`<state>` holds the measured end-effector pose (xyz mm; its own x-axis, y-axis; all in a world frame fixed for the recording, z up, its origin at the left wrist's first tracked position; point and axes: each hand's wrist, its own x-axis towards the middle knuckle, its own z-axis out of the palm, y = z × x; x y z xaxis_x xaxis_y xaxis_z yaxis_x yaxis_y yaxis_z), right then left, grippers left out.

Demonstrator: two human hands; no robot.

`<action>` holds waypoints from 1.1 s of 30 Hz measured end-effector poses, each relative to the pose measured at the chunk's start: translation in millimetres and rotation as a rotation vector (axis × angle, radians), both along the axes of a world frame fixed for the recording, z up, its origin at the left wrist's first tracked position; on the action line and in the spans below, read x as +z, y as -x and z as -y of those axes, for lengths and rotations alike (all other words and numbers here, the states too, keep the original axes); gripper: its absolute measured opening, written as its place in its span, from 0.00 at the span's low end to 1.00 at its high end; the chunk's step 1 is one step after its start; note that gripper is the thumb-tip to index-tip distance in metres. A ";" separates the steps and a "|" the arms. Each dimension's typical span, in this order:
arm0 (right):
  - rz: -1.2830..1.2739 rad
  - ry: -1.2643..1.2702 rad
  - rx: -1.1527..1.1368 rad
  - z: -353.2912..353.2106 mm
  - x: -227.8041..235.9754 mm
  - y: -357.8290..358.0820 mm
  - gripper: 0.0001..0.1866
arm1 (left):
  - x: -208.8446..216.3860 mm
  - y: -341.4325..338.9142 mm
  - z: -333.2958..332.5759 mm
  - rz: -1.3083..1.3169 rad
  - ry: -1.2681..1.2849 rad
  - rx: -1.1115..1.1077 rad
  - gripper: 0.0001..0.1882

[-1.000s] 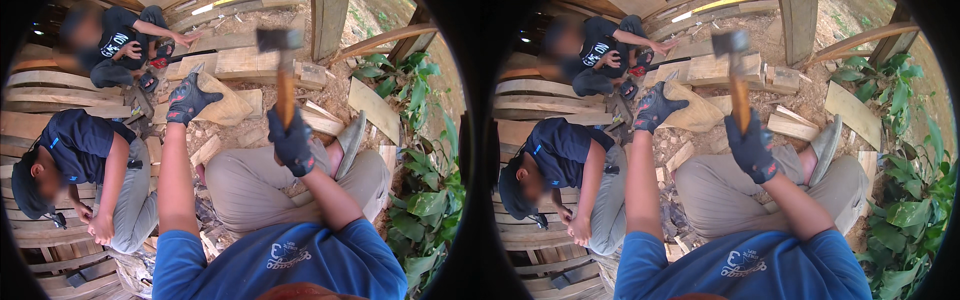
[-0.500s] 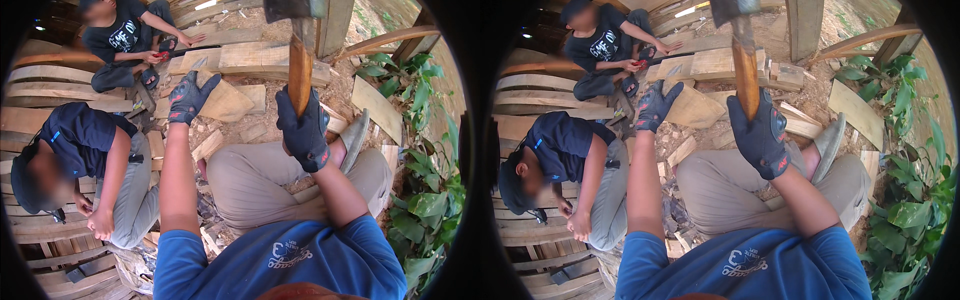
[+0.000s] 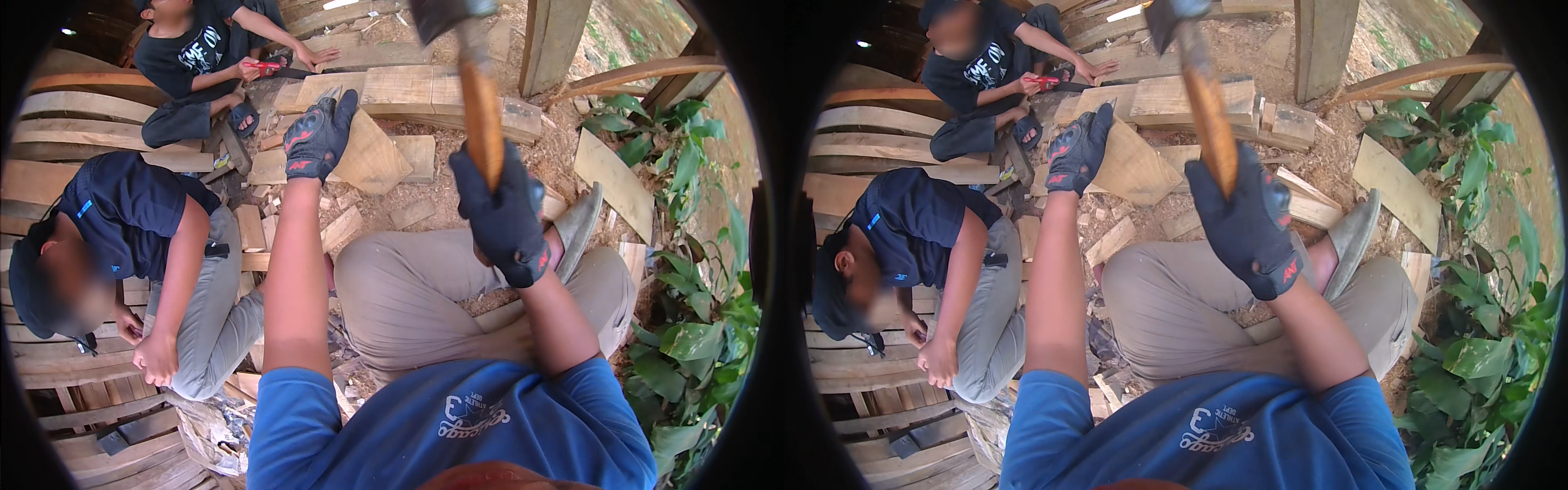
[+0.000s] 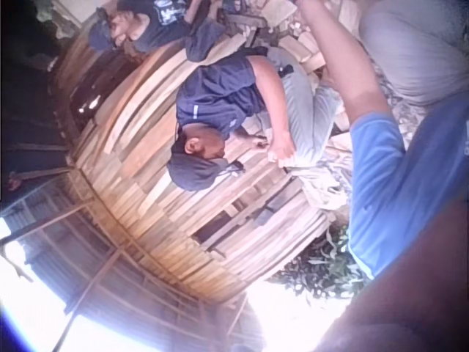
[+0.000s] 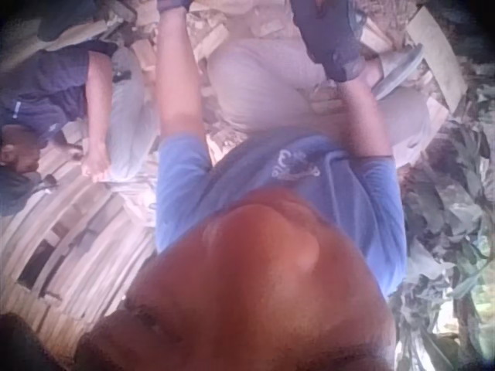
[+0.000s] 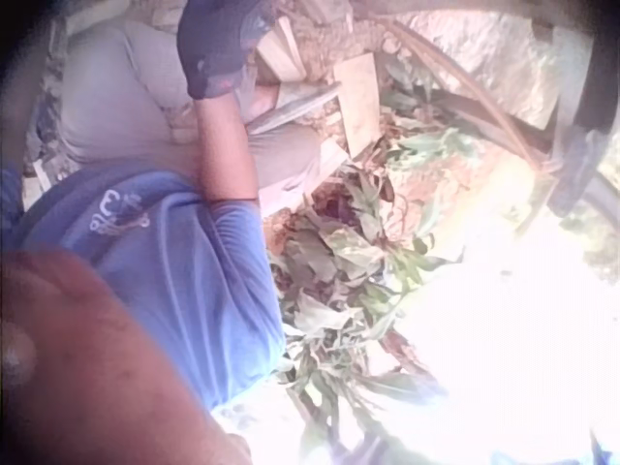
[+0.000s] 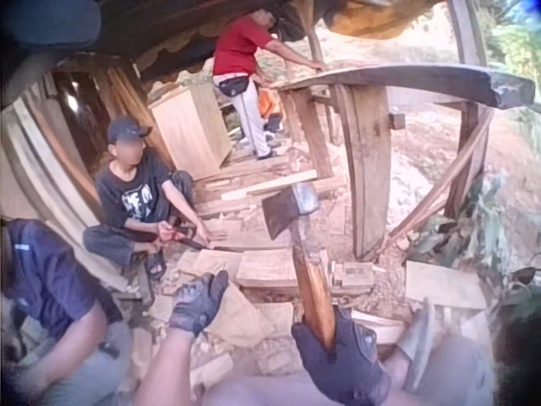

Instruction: The person uses an axe to chop and shape a piece of wood while sitting on the ground, striking it repeatedly and turning the wood over to work on different sides.

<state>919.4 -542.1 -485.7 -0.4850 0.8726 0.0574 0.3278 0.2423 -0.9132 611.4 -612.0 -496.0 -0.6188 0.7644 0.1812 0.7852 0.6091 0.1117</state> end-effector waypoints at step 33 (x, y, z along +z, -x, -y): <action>0.036 0.138 0.180 12.6 -95.8 36.0 0.24 | -5.8 -1.5 -2.3 -0.125 -0.098 0.142 0.34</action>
<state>883.4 -554.7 -581.5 -0.6329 0.7704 -0.0769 0.3240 0.1733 -0.9301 612.9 -609.7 -501.9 -0.6869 0.6462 0.3324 0.7039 0.7053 0.0835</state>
